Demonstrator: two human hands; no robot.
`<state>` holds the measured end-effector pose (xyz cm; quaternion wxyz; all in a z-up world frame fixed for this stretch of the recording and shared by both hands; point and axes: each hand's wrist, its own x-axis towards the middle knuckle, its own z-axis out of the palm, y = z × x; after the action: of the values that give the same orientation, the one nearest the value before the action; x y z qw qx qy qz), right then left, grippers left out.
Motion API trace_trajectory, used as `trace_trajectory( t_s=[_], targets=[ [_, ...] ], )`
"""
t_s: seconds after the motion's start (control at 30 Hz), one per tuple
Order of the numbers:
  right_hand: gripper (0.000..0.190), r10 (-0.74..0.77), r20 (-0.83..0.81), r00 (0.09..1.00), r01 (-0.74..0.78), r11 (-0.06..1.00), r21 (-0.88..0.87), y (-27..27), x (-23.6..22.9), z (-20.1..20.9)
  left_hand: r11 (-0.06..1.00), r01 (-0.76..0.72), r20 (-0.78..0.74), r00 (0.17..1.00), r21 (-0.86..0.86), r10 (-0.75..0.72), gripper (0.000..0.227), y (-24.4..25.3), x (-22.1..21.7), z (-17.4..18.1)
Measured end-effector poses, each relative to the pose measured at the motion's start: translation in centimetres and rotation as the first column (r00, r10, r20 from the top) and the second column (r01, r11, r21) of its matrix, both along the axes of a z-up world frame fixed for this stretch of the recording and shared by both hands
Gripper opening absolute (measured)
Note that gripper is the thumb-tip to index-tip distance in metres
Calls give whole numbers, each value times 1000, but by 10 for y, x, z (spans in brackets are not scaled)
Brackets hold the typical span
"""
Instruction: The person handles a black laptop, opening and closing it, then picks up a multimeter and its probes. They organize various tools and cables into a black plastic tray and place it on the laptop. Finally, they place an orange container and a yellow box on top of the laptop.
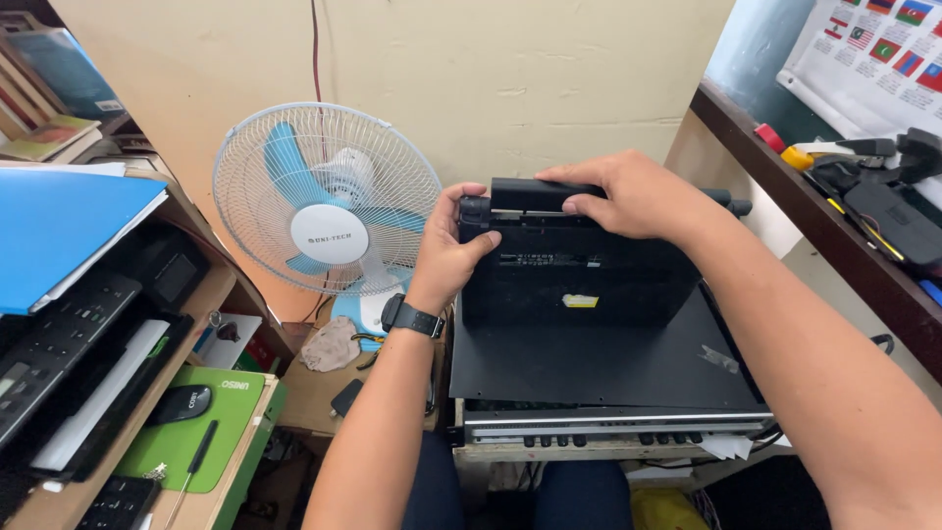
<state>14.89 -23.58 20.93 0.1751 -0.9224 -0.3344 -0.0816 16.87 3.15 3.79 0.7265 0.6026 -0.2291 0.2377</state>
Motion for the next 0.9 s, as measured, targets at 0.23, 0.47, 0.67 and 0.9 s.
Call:
trace_trajectory(
  t_s=[0.23, 0.47, 0.67, 0.9],
  targets=[
    [49, -32, -24, 999, 31, 999, -15, 2, -3, 3, 999, 26, 0, 1000, 44, -26, 73, 3, 1, 5],
    [51, -38, -33, 999, 38, 999, -21, 1, 2, 3, 990, -51, 55, 998, 131, 44, 50, 2, -1, 32],
    [55, -62, -33, 998, 60, 997, -50, -33, 4, 8, 987, -138, 41, 990, 83, 135, 37, -2, 14, 22],
    [62, -198, -148, 969, 207, 977, 43, -171, 14, 6, 982, -139, 47, 990, 129, 134, 34, 4, 20, 19]
  ],
)
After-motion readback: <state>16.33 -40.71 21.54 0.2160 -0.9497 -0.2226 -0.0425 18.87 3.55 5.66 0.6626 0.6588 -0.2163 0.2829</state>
